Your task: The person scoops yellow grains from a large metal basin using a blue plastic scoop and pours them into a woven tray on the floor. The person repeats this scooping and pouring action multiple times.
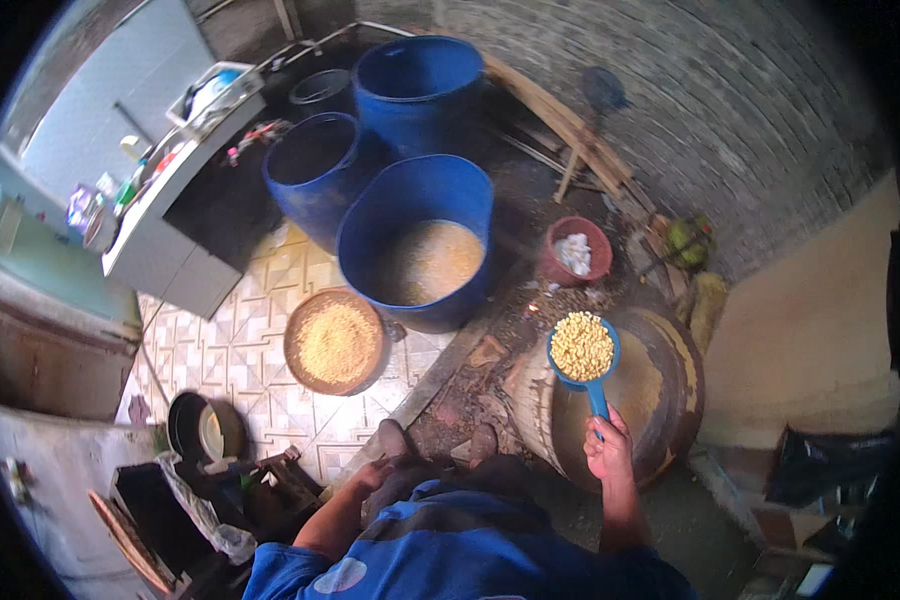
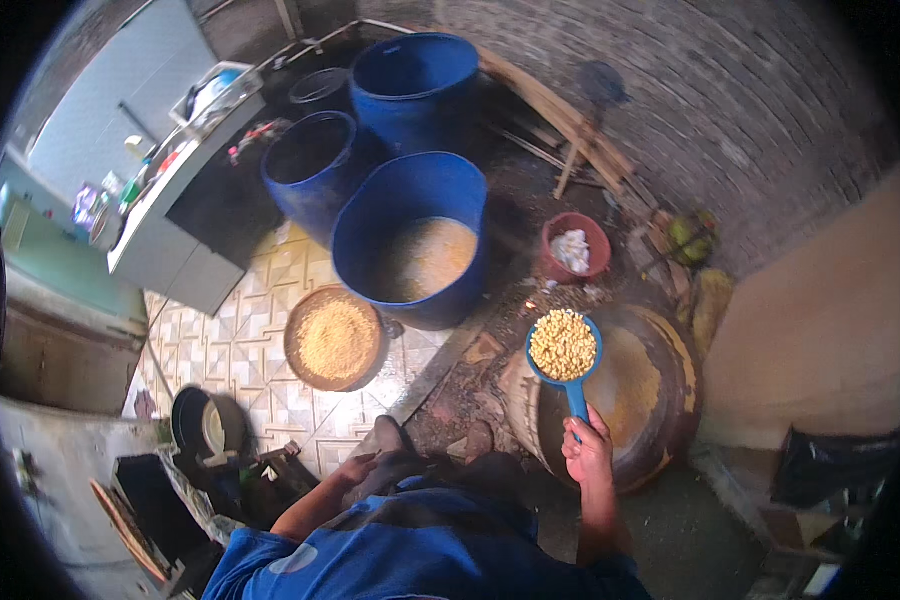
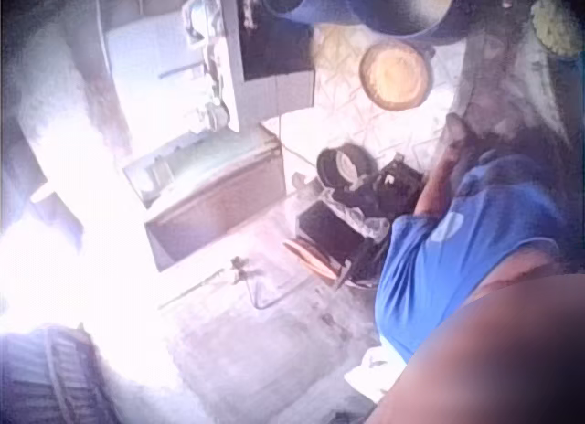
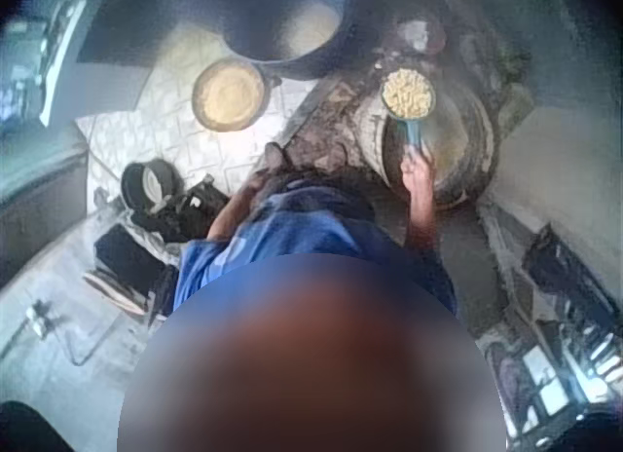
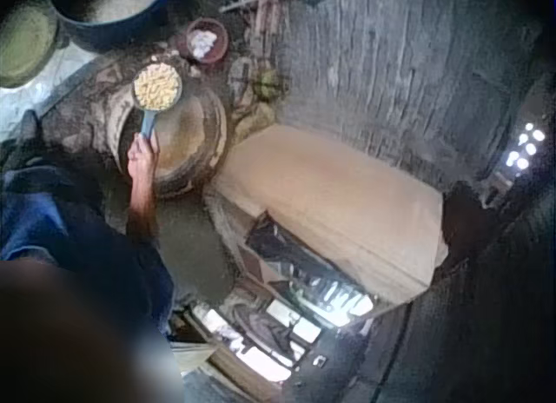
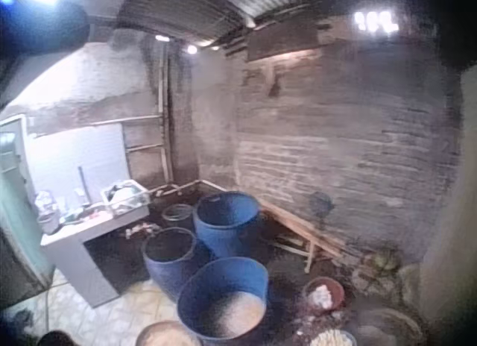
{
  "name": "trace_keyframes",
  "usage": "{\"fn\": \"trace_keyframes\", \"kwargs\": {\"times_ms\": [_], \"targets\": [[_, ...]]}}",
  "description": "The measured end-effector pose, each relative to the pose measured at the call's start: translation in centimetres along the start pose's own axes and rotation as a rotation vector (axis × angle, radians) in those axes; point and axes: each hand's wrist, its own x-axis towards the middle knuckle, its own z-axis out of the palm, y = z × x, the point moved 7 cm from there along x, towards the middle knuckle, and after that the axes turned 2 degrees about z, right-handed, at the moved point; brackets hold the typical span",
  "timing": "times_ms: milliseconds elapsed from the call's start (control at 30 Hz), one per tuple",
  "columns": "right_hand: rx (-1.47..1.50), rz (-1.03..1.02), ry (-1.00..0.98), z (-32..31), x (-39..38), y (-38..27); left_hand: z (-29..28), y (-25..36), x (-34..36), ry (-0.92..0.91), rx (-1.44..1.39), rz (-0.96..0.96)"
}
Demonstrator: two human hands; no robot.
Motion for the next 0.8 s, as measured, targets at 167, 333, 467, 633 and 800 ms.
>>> {"fn": "trace_keyframes", "kwargs": {"times_ms": [167,333,467,633,800], "targets": [[-0.137,0.140,-0.180,9.6,2.9,3.5,-3.3,-0.4,-2.3,0.095,-0.087,-0.063],[-0.372,0.332,-0.339,19.8,7.2,11.3,-5.5,-5.1,-5.1,0.210,-0.286,-0.142],[-0.682,0.373,-0.388,27.8,11.9,18.6,-5.8,-11.0,-6.6,0.221,-0.340,-0.207],[-1.476,0.005,-0.513,37.5,18.1,26.7,-6.4,-15.8,-9.6,0.286,-0.393,-0.273],[-1.973,-0.461,-0.497,45.5,19.8,31.7,-6.2,-18.2,-12.1,0.287,-0.670,-0.350]]}}
